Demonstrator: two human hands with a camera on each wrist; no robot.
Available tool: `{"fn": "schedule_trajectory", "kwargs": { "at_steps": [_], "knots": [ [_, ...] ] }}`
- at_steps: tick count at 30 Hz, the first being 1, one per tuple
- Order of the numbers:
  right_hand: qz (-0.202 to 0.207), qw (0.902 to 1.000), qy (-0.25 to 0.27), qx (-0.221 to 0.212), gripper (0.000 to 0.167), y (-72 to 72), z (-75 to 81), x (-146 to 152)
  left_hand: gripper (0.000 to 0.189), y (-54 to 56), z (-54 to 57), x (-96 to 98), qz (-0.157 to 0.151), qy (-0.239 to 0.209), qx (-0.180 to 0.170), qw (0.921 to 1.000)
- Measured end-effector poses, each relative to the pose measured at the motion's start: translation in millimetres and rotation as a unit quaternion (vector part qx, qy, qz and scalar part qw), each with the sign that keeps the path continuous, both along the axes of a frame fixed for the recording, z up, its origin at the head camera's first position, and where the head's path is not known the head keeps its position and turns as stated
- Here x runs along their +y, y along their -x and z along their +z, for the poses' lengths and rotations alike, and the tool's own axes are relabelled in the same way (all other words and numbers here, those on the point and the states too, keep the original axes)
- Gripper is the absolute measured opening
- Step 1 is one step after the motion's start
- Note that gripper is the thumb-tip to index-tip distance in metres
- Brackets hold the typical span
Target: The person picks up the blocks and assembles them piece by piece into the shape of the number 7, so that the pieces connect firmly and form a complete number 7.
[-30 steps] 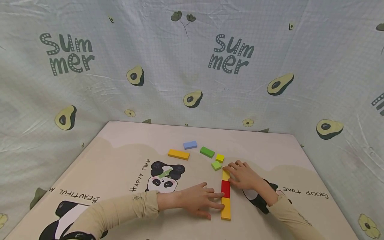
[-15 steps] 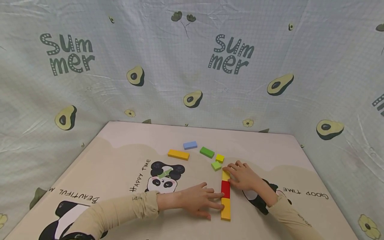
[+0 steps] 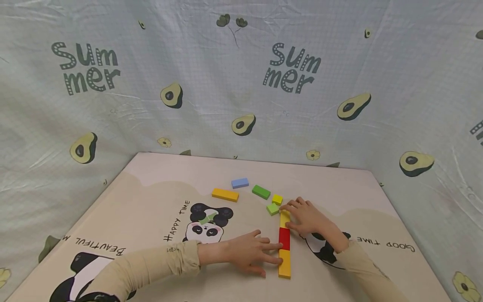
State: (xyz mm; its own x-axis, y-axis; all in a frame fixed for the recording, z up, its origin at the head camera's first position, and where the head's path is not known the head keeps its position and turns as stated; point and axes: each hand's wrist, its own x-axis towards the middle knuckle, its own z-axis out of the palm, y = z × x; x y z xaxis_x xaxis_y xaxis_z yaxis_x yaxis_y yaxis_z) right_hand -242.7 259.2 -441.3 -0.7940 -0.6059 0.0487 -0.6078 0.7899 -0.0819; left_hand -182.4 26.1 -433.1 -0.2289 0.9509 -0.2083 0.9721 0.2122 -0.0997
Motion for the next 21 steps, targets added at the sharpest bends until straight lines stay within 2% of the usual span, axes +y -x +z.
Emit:
{"fn": "schedule_trajectory", "kwargs": {
  "at_steps": [4,11,15,21],
  "knots": [
    [0.018,0.9995,0.0,0.026,0.042,7.8,4.6,-6,0.053,-0.1,0.5,-0.1,0.0,0.001,0.0,1.0],
    [0.073,0.9955,-0.012,0.059,0.04,25.2,10.7,-24,0.054,-0.6,-1.3,-1.6,-0.003,-0.006,0.003,1.0],
    [0.109,0.9904,-0.03,0.079,0.042,36.8,12.5,-36,0.054,-1.1,-1.9,-2.6,-0.005,-0.008,0.011,0.9999],
    [0.151,0.9811,-0.07,0.098,0.044,53.5,14.6,-57,0.055,-1.9,-1.7,-3.2,-0.005,-0.01,0.005,0.9999]
  ]
}}
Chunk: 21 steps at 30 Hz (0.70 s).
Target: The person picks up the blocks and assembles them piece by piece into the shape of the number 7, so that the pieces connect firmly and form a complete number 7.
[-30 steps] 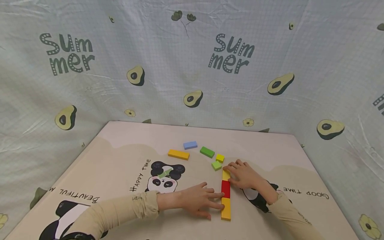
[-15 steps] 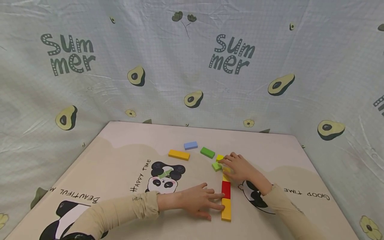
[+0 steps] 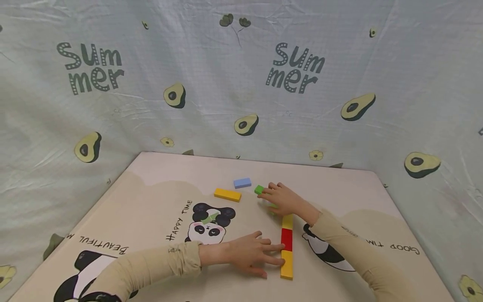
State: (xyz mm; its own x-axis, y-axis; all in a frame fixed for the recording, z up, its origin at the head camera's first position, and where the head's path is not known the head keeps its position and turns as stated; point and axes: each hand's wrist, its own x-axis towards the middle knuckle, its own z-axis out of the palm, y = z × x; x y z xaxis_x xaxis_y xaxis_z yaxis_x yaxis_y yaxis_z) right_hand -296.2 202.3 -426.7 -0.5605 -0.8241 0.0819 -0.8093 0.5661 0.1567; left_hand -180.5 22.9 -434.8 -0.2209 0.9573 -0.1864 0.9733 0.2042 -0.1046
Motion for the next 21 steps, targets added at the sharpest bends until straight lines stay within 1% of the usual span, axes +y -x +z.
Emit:
{"fn": "schedule_trajectory", "kwargs": {
  "at_steps": [6,10,13,15,17,19,21],
  "knots": [
    [0.026,0.9989,-0.023,0.031,0.044,12.8,3.2,-23,0.055,1.0,-0.7,0.7,-0.004,-0.001,0.003,1.0],
    [0.04,0.9967,-0.031,0.063,0.045,21.2,5.8,-41,0.056,0.9,-1.4,0.2,0.001,0.002,0.001,1.0],
    [0.058,0.9926,-0.042,0.098,0.047,28.2,6.0,-52,0.055,0.1,-1.3,0.0,0.003,0.004,0.006,1.0],
    [0.074,0.9875,-0.057,0.127,0.047,32.8,5.2,-59,0.055,-0.4,-1.0,-0.2,0.003,0.004,0.01,0.9999],
    [0.091,0.9828,-0.066,0.147,0.049,36.5,4.3,-65,0.055,-0.9,-0.6,-0.5,0.003,0.005,0.013,0.9999],
    [0.106,0.9796,-0.07,0.156,0.05,38.5,3.8,-72,0.055,-1.3,-0.4,-0.8,0.003,0.004,0.013,0.9999],
    [0.115,0.9792,-0.071,0.152,0.051,39.2,3.6,-78,0.055,-1.7,-0.4,-1.2,0.004,0.004,0.012,0.9999]
  ]
}}
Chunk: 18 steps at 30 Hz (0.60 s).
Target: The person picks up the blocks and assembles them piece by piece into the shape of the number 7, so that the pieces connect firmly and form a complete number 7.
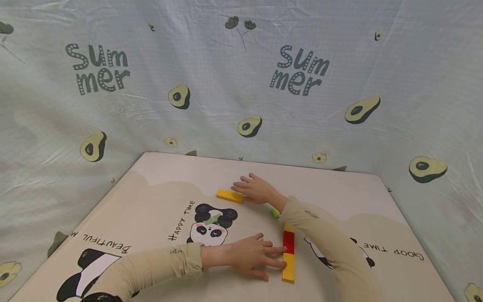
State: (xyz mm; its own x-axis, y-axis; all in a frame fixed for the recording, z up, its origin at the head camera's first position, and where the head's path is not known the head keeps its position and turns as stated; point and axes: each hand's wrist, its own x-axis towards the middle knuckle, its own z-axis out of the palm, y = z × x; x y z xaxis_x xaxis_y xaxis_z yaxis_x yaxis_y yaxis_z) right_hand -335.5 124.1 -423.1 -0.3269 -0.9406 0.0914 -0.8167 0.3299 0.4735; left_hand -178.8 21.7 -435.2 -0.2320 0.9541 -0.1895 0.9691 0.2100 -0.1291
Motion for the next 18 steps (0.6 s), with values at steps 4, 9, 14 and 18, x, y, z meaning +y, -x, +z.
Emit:
{"fn": "schedule_trajectory", "kwargs": {
  "at_steps": [4,9,14,18],
  "knots": [
    [-0.002,0.9998,-0.007,-0.02,0.05,0.6,0.5,-11,0.055,0.3,-0.6,0.1,0.0,0.0,0.0,1.0],
    [-0.002,0.9989,-0.027,-0.038,0.044,1.9,-4.3,-20,0.055,0.7,-2.8,0.2,-0.004,-0.004,0.015,0.9999],
    [0.009,0.9983,-0.03,-0.049,0.035,1.0,-10.0,-21,0.054,0.3,-3.8,0.7,-0.01,-0.005,0.037,0.9992],
    [0.002,0.9984,-0.033,-0.046,0.036,-0.2,-12.0,-22,0.054,0.2,-3.2,0.6,-0.007,-0.001,0.033,0.9994]
  ]
}}
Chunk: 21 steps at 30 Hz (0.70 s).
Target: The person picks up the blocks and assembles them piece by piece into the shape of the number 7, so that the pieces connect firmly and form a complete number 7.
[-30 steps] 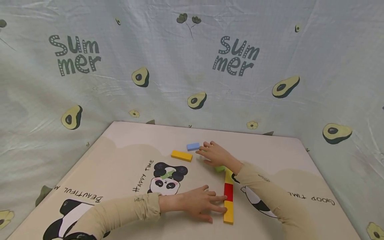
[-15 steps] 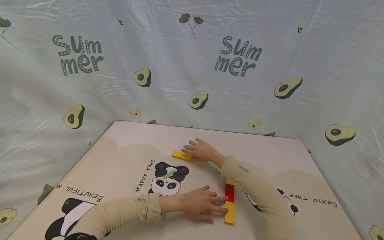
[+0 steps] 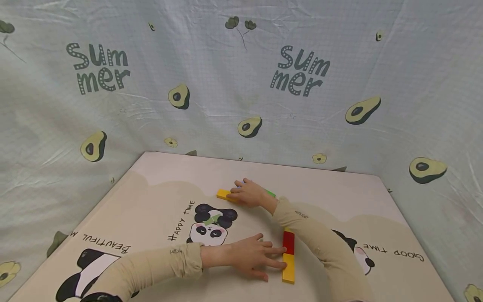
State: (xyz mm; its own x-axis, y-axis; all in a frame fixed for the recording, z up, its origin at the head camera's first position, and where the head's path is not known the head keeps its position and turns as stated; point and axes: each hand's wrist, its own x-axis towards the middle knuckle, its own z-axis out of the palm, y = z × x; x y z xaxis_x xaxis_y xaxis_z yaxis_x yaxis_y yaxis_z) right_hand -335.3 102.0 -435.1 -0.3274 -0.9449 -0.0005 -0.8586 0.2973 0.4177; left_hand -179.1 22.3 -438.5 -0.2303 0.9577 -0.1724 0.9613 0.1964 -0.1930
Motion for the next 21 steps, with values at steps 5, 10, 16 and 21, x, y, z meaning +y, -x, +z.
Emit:
{"fn": "schedule_trajectory", "kwargs": {
  "at_steps": [5,10,16,21],
  "knots": [
    [-0.015,0.9998,-0.011,-0.003,0.035,-1.9,-0.7,0,0.054,0.2,1.4,-0.4,0.0,0.0,-0.008,1.0],
    [-0.017,0.9998,-0.001,-0.009,0.025,-3.6,1.1,2,0.054,1.6,1.5,-0.3,-0.001,-0.002,-0.015,0.9999],
    [-0.035,0.9987,0.011,-0.037,0.024,-7.1,6.3,5,0.055,2.2,3.7,0.1,0.004,-0.002,-0.035,0.9994],
    [-0.056,0.9967,0.024,-0.054,0.03,-9.5,13.1,8,0.055,2.7,5.2,0.9,0.004,-0.001,-0.04,0.9992]
  ]
}}
